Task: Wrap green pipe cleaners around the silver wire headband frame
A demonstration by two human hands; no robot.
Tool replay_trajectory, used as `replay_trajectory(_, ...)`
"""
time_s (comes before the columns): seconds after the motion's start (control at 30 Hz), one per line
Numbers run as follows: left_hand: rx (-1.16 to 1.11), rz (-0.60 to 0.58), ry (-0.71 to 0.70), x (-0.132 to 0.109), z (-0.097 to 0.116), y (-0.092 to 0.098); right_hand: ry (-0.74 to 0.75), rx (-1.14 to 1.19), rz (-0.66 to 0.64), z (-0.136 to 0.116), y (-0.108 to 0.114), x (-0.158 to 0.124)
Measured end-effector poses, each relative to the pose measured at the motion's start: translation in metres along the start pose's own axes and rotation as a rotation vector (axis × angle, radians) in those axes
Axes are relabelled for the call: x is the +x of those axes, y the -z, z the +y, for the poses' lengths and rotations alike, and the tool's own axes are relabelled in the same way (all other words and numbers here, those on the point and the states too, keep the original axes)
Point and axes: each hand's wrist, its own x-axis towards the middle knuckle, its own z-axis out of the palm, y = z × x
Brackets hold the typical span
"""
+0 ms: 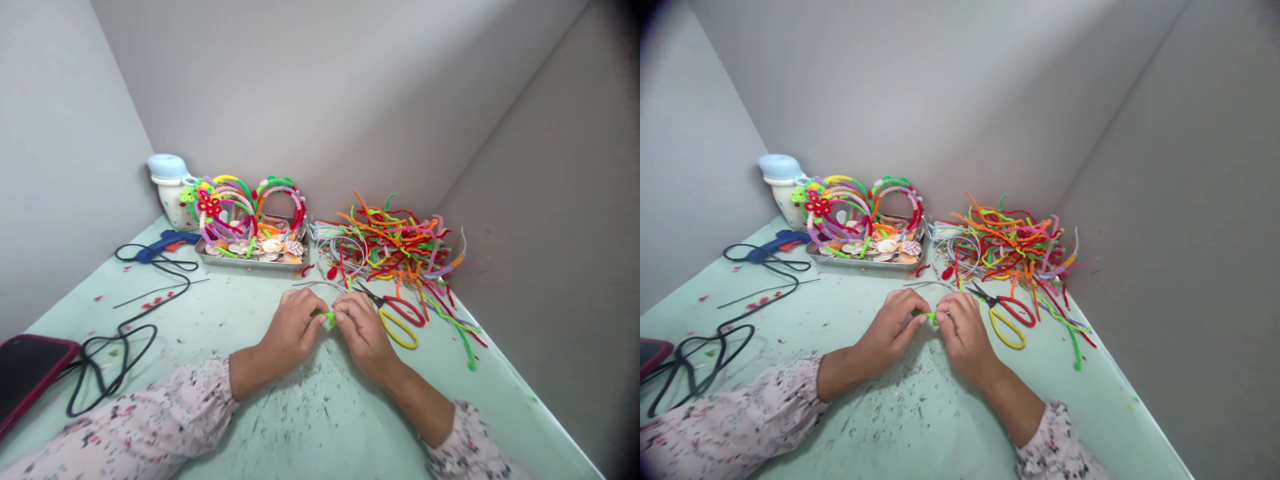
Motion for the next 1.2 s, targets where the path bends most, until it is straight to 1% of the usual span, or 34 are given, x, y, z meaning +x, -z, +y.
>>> replay_trajectory(0.2, -0.006, 0.002, 0.006, 0.0013, -0.0002, 0.0001, 0.006, 0.007, -0.014, -0.0004, -0.0002, 0.0004)
replay_trajectory(0.47, -0.012, 0.025, 0.012, 0.0009, 0.0004, -0.0004, 0.014, -0.008, 0.044, -0.0019, 0.0, -0.0005)
replay_trajectory(0.67, -0.018, 0.002, -0.009, 0.0001, 0.0006, -0.0007, 0.007, 0.006, -0.018, -0.0005, -0.0002, 0.0)
replay_trajectory(0.8, -0.018, -0.007, -0.017, -0.0002, 0.0006, -0.0007, 0.018, 0.004, -0.03, 0.001, -0.001, 0.0002)
replay_trajectory(0.87, -0.018, -0.005, -0.007, 0.0, 0.0005, -0.0006, 0.02, 0.004, -0.007, 0.0006, -0.0015, 0.0)
replay_trajectory(0.93, -0.018, 0.004, 0.015, 0.0006, 0.0004, -0.0002, 0.027, -0.002, 0.045, -0.0005, -0.0015, -0.0005)
replay_trajectory(1.1, -0.025, 0.042, 0.06, 0.0019, -0.0001, 0.001, 0.032, -0.019, 0.257, -0.0014, 0.0009, -0.0028)
replay_trajectory(1.13, -0.028, 0.056, 0.07, 0.0018, -0.0003, 0.0011, 0.028, -0.017, 0.282, -0.0009, 0.0013, -0.0031)
replay_trajectory(1.2, -0.038, 0.083, 0.099, 0.0011, -0.0006, 0.0013, 0.028, -0.009, 0.281, 0.0003, 0.0013, -0.0034)
